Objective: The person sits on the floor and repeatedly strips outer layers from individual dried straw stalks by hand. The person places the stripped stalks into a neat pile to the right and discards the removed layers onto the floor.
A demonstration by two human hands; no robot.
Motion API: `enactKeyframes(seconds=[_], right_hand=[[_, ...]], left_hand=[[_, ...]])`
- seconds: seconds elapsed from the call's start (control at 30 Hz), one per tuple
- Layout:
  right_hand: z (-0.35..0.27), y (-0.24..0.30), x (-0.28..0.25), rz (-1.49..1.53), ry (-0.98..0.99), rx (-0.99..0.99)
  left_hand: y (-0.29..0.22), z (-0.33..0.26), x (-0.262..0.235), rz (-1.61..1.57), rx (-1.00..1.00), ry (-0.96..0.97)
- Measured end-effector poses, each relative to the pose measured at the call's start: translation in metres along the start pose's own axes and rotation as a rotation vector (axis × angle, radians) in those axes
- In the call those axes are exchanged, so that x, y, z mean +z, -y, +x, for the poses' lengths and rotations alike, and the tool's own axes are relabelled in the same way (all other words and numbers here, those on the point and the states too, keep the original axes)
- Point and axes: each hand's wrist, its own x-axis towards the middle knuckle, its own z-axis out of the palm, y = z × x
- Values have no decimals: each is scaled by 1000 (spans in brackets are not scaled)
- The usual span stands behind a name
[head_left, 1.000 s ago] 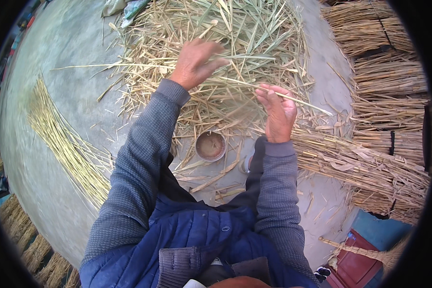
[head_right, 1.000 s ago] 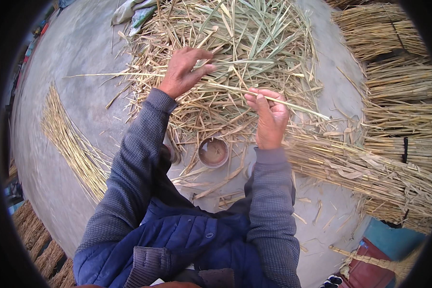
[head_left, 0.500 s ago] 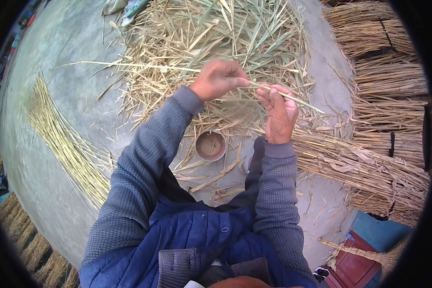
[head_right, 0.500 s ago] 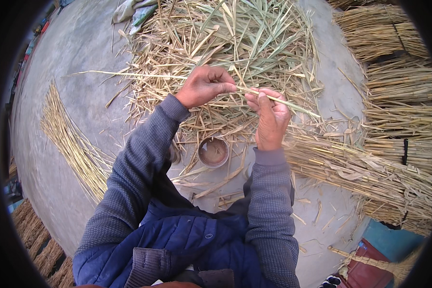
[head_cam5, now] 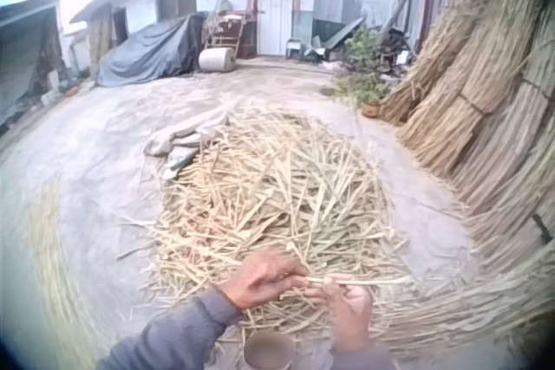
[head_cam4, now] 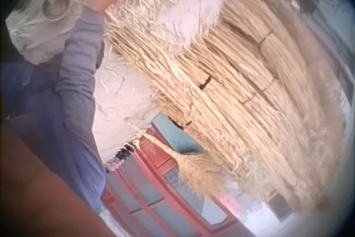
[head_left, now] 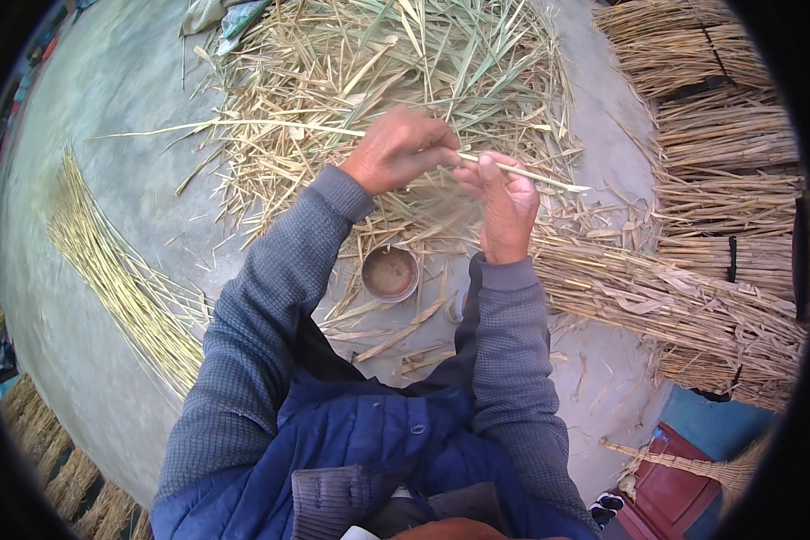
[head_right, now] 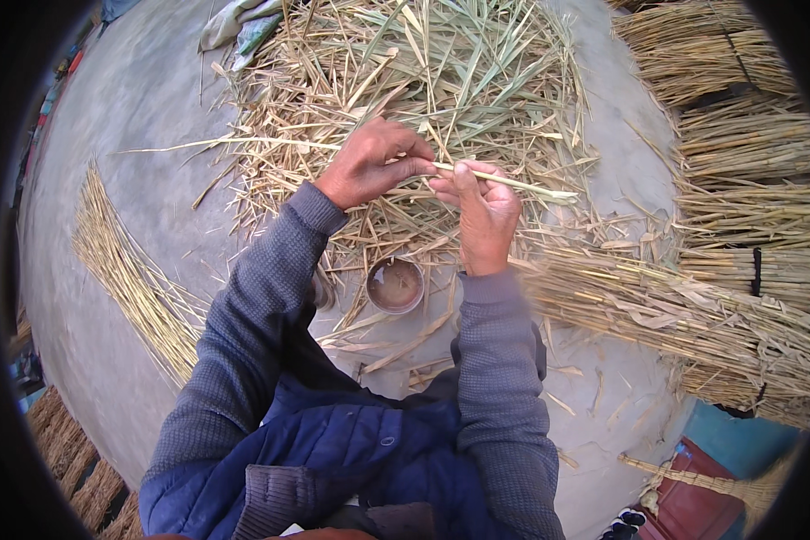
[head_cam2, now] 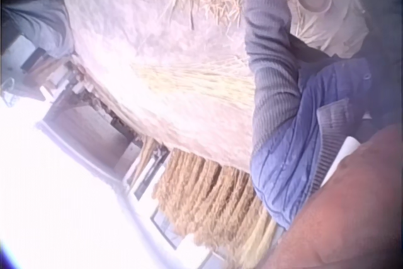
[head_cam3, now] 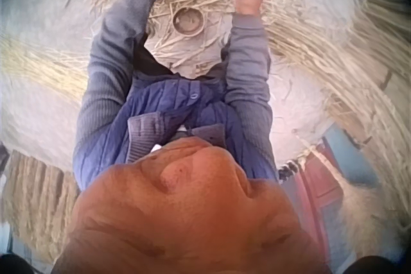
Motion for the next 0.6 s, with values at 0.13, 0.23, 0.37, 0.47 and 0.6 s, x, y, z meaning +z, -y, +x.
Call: enactKeyframes(seconds=[0.13, 0.23, 0.37, 0.47, 0.6], right_hand=[[2, 7, -8, -20, -36, -37], [1, 15, -16, 30, -78, -91], [-2, 18, -16, 31, 12, -88], [-3, 19, -15, 49, 37, -105], [-4, 20, -14, 28, 3, -131]], left_hand=[[5, 2, -10, -114, -130, -8], [20, -7, -29, -123, -291, 90], [33, -18, -41, -176, -375, 162], [37, -21, -48, -240, -468, 157], [34, -18, -49, -240, -527, 213]])
